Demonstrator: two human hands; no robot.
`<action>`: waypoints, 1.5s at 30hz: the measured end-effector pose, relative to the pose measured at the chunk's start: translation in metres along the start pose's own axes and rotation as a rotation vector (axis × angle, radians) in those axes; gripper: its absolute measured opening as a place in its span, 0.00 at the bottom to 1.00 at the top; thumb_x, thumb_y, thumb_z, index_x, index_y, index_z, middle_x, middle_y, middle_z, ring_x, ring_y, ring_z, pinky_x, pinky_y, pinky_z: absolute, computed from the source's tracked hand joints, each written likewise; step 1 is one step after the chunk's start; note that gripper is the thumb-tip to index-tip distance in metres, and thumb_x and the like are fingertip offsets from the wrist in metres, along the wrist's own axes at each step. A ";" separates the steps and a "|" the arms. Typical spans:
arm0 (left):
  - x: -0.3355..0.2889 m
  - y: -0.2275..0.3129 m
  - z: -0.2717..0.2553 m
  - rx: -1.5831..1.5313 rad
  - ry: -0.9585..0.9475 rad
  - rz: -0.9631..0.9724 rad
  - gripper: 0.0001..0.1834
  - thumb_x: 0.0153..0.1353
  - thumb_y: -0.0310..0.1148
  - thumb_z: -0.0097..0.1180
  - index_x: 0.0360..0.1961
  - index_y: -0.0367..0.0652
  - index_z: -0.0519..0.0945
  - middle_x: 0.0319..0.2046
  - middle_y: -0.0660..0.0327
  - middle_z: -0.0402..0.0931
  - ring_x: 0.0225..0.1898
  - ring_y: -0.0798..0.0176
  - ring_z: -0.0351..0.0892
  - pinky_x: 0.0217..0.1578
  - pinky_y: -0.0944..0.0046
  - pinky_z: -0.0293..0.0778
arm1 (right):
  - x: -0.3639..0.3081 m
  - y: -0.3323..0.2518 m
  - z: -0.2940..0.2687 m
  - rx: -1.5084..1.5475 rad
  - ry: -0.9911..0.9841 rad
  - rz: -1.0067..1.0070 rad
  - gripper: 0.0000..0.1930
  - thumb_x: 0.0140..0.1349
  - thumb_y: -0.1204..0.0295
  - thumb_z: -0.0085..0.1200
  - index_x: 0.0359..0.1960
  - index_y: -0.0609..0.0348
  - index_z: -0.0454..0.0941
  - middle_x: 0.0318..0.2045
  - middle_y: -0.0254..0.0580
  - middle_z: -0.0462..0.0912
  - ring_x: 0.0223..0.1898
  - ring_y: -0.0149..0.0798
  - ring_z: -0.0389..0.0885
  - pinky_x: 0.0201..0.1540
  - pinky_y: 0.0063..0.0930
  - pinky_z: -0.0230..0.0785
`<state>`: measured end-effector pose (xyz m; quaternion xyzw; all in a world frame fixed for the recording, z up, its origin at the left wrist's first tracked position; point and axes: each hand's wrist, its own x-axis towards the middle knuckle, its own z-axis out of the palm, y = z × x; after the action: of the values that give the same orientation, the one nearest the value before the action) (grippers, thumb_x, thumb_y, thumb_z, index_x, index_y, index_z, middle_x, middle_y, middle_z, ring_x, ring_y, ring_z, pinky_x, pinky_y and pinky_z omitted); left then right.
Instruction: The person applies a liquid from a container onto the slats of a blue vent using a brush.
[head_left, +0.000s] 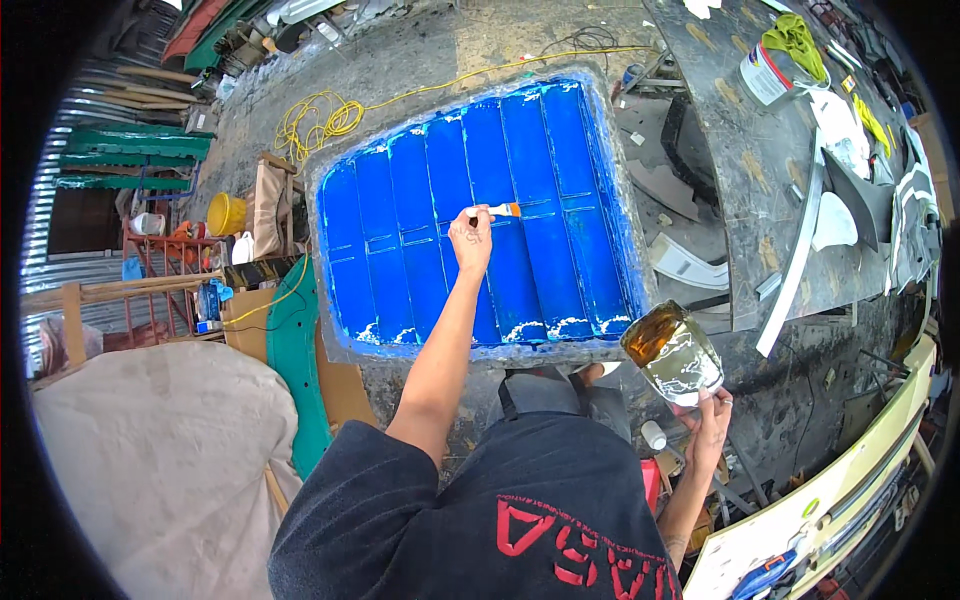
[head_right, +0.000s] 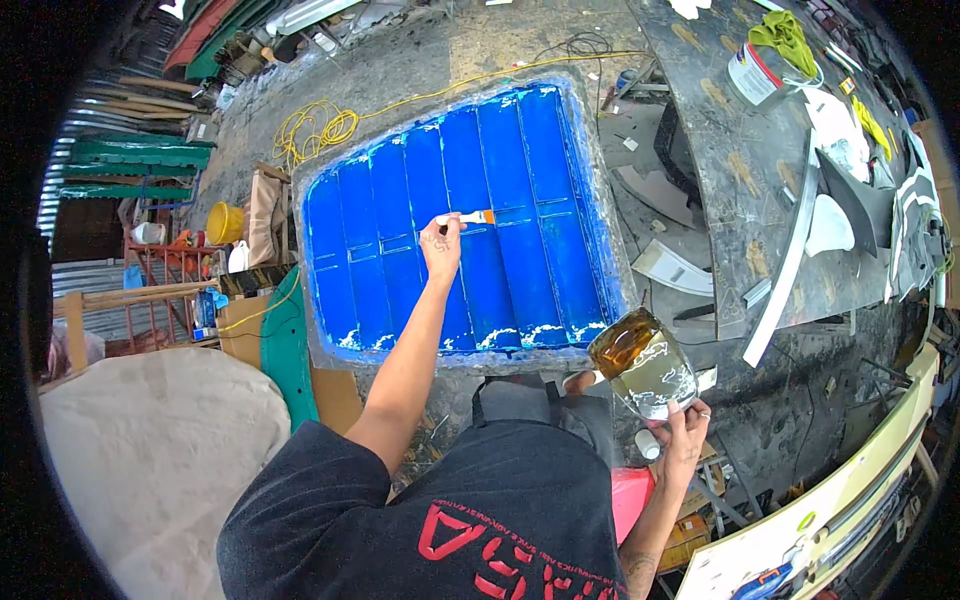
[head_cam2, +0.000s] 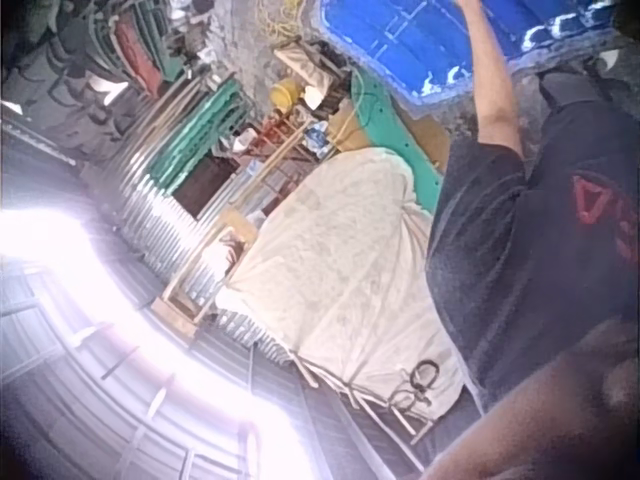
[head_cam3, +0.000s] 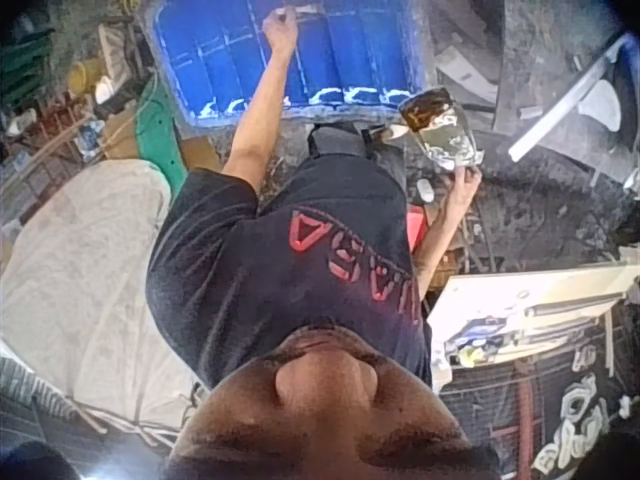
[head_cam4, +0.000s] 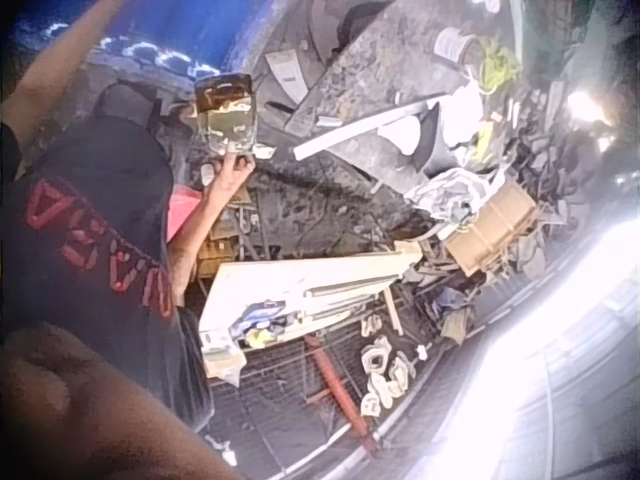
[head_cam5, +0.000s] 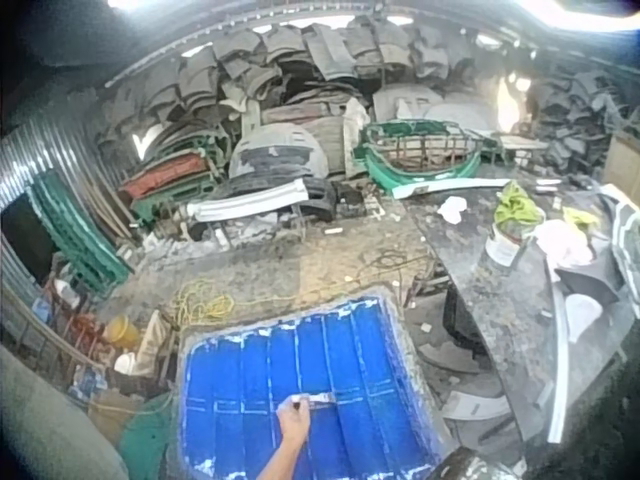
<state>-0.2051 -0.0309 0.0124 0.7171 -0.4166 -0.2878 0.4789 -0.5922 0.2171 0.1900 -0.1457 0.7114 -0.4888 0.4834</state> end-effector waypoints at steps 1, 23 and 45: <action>0.000 -0.005 0.001 0.005 0.008 -0.002 0.13 0.65 0.34 0.55 0.38 0.35 0.85 0.26 0.58 0.85 0.23 0.71 0.77 0.24 0.68 0.69 | 0.000 0.000 0.001 -0.001 -0.009 0.003 0.25 0.62 0.65 0.62 0.53 0.61 0.62 0.47 0.42 0.74 0.44 0.34 0.77 0.37 0.31 0.79; 0.036 0.013 -0.006 -0.022 -0.279 0.075 0.12 0.63 0.33 0.55 0.36 0.35 0.86 0.26 0.56 0.85 0.26 0.64 0.83 0.30 0.63 0.77 | 0.007 -0.001 0.002 -0.073 -0.037 -0.061 0.23 0.67 0.64 0.56 0.54 0.63 0.62 0.46 0.44 0.78 0.45 0.35 0.81 0.37 0.34 0.82; 0.058 0.016 -0.038 0.188 -0.630 0.292 0.09 0.64 0.32 0.60 0.42 0.44 0.86 0.35 0.58 0.84 0.39 0.57 0.79 0.38 0.59 0.73 | 0.007 -0.011 0.009 -0.034 -0.050 0.011 0.23 0.63 0.66 0.61 0.53 0.60 0.62 0.50 0.44 0.73 0.49 0.37 0.76 0.41 0.37 0.83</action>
<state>-0.1511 -0.0672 0.0403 0.5670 -0.6665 -0.3836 0.2950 -0.5907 0.2023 0.1947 -0.1621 0.7080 -0.4703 0.5012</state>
